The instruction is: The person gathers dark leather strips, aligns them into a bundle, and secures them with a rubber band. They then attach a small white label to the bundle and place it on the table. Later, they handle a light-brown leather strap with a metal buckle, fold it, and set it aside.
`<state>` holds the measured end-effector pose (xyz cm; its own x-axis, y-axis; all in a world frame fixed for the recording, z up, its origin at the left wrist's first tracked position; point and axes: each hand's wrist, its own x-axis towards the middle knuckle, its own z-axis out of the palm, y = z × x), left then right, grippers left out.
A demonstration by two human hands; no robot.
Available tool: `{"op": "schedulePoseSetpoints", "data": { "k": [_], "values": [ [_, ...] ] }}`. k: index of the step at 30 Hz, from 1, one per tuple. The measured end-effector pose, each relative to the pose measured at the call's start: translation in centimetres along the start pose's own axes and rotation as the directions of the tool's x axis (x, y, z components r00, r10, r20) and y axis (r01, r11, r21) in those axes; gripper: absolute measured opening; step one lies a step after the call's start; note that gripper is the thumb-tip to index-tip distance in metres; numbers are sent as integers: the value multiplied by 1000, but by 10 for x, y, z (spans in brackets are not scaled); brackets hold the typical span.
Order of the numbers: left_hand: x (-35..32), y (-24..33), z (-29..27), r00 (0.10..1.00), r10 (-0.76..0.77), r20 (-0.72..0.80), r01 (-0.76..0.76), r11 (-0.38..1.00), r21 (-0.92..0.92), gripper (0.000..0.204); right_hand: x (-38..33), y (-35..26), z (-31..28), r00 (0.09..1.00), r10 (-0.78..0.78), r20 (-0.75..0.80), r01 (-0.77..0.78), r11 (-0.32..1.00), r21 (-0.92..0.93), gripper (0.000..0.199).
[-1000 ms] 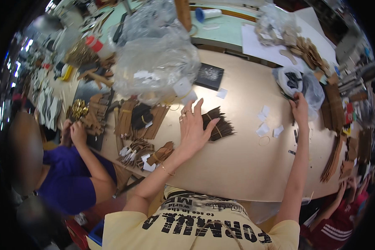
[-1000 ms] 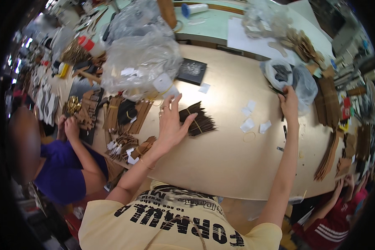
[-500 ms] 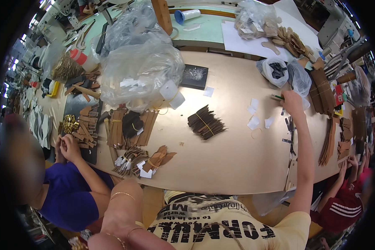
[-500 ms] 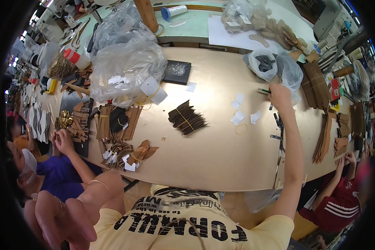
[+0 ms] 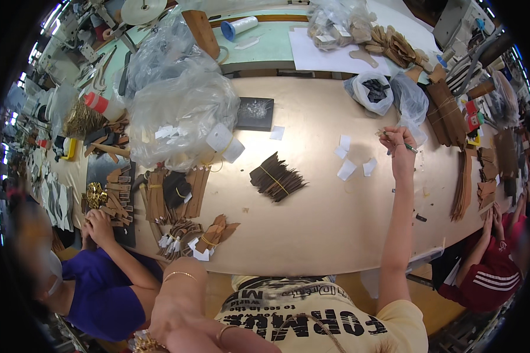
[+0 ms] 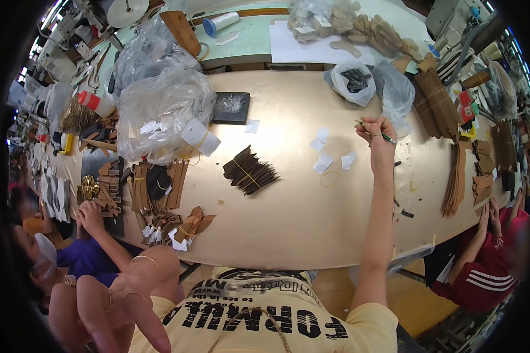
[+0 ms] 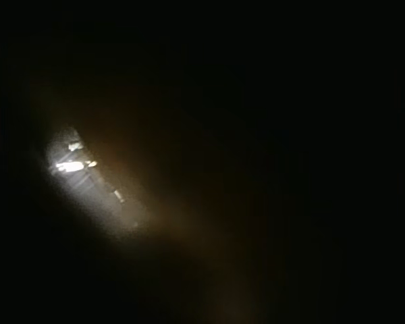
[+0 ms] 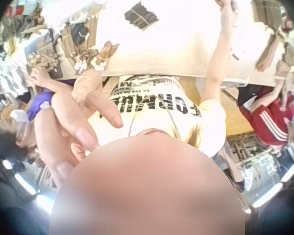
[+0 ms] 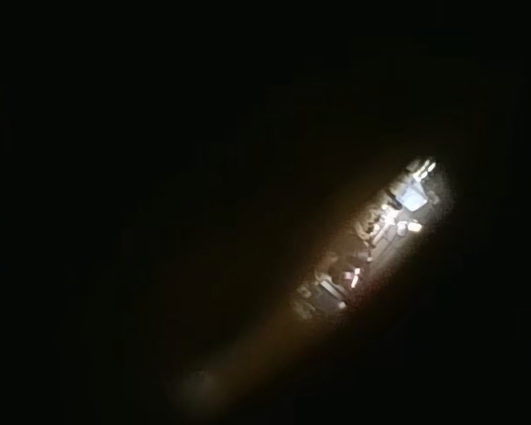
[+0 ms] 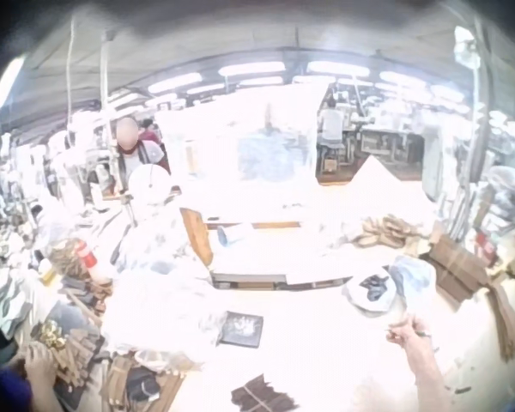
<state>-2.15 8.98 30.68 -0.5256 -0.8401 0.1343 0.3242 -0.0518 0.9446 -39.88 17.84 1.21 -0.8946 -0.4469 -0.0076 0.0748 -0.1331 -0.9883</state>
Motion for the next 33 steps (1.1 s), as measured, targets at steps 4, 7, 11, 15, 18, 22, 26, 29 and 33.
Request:
{"op": "schedulePoseSetpoints", "data": {
  "k": [4,7,11,15,18,22,26,29,33],
  "values": [
    [14,-10,11,993,-75,89,62,988,138,30,-1,8,9,993,119,10,-117,962,245,18],
    [49,-52,3,873,-265,408,-236,503,832,13,15,16,7,993,118,-31,-101,940,326,24],
    [134,-201,25,766,121,631,-290,942,171,19,28,36,3,983,43,-179,19,943,332,30],
    [152,-332,68,589,-57,806,-688,487,538,35,19,53,-2,941,-14,-339,118,951,287,34],
    [155,-386,88,574,-86,814,-772,274,573,44,17,58,-3,936,-70,-346,186,930,317,35],
    [168,-418,113,597,-71,799,-776,201,598,50,21,57,-5,938,-50,-344,159,941,298,35],
    [179,-423,132,642,-140,753,-743,126,657,45,22,57,-7,941,-35,-337,116,968,223,35],
    [176,-416,126,629,-129,766,-750,156,642,42,22,56,-4,929,-55,-366,117,982,151,35],
    [154,-405,96,550,-152,821,-807,155,570,43,26,53,8,952,-58,-300,57,998,-11,32]
  ]
}}
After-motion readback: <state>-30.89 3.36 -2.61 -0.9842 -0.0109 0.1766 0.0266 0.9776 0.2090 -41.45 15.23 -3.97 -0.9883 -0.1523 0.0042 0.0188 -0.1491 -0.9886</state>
